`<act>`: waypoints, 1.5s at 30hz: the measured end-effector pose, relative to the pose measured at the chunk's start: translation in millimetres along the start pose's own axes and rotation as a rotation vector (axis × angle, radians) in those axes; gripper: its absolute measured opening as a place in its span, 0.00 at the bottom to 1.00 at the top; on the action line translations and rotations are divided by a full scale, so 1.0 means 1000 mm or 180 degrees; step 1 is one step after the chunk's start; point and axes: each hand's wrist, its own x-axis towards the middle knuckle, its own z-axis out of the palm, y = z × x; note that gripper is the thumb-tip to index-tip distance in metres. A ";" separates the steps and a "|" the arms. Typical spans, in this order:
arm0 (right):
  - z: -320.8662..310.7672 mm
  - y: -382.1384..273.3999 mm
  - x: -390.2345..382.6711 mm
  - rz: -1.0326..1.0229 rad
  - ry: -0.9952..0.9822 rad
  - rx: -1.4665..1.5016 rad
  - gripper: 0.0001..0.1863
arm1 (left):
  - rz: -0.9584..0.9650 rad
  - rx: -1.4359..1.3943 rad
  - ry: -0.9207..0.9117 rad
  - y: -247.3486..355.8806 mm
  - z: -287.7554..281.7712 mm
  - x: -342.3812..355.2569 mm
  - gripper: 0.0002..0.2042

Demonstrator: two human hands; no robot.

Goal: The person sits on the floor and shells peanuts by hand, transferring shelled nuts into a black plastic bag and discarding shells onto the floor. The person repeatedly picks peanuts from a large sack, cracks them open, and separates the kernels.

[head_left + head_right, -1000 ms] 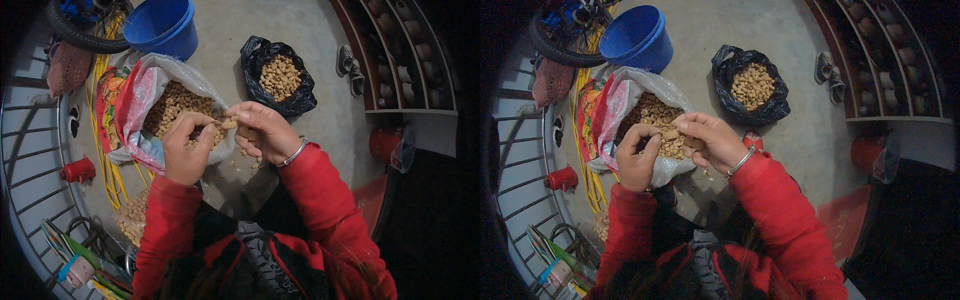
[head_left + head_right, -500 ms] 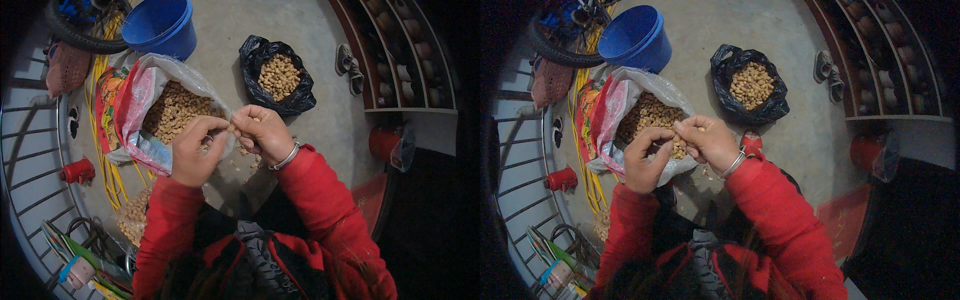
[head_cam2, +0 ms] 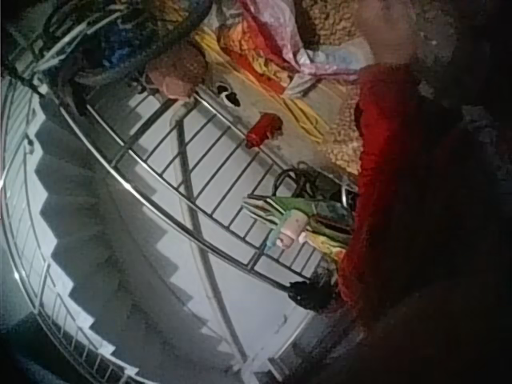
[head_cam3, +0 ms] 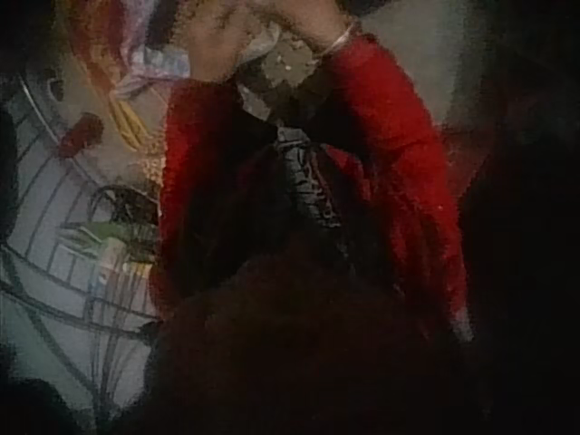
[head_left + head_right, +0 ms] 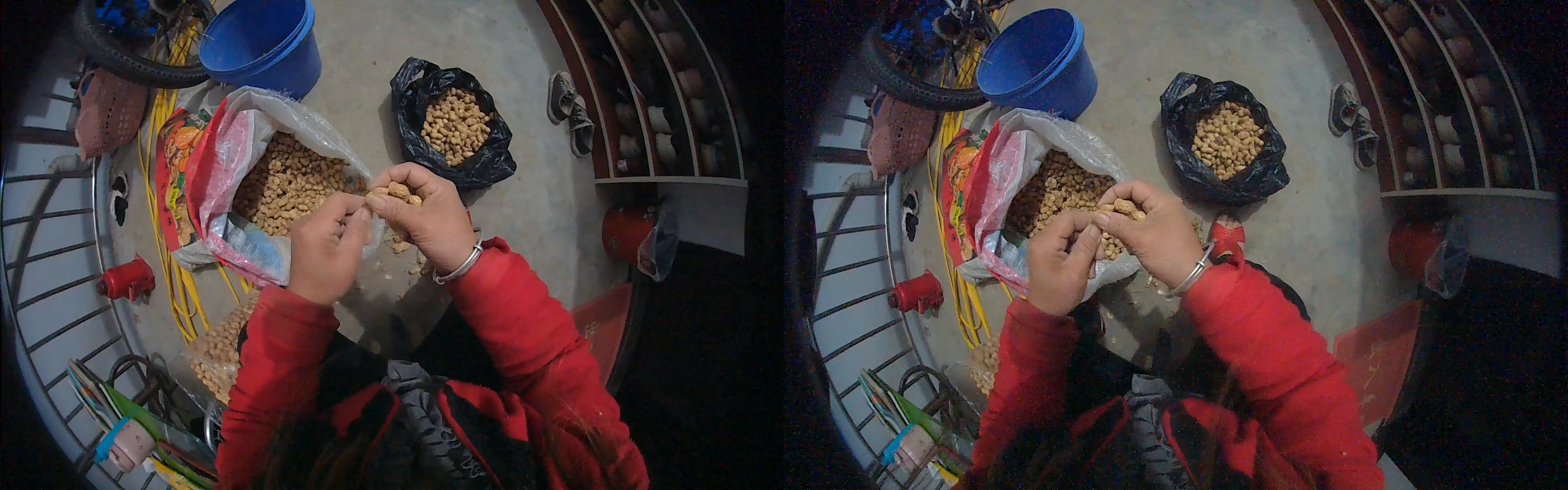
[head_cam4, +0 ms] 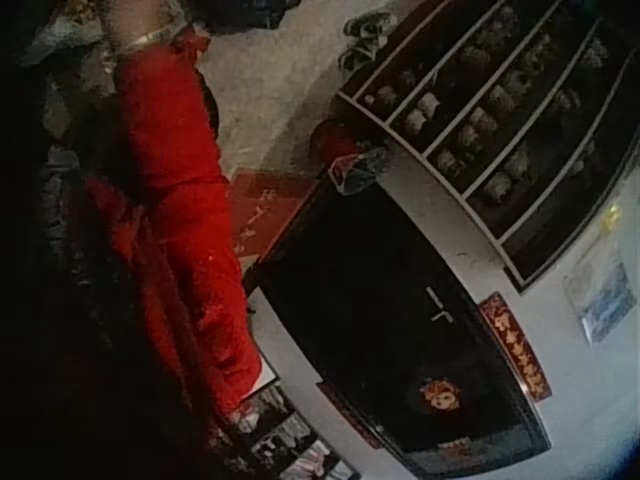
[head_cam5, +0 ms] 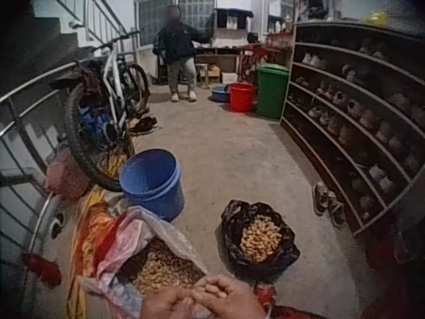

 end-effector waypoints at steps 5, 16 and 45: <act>-0.007 0.003 0.000 0.0481 -0.0178 0.0421 0.08 | 0.0494 0.0554 -0.0186 0.003 -0.004 0.000 0.04; -0.011 -0.004 0.001 0.0881 -0.0348 0.1006 0.08 | 0.0400 0.0367 -0.0124 0.007 -0.003 -0.003 0.03; -0.001 0.004 -0.005 -0.0603 0.0092 -0.0839 0.07 | -0.0734 -0.1017 -0.0462 0.002 -0.004 0.000 0.05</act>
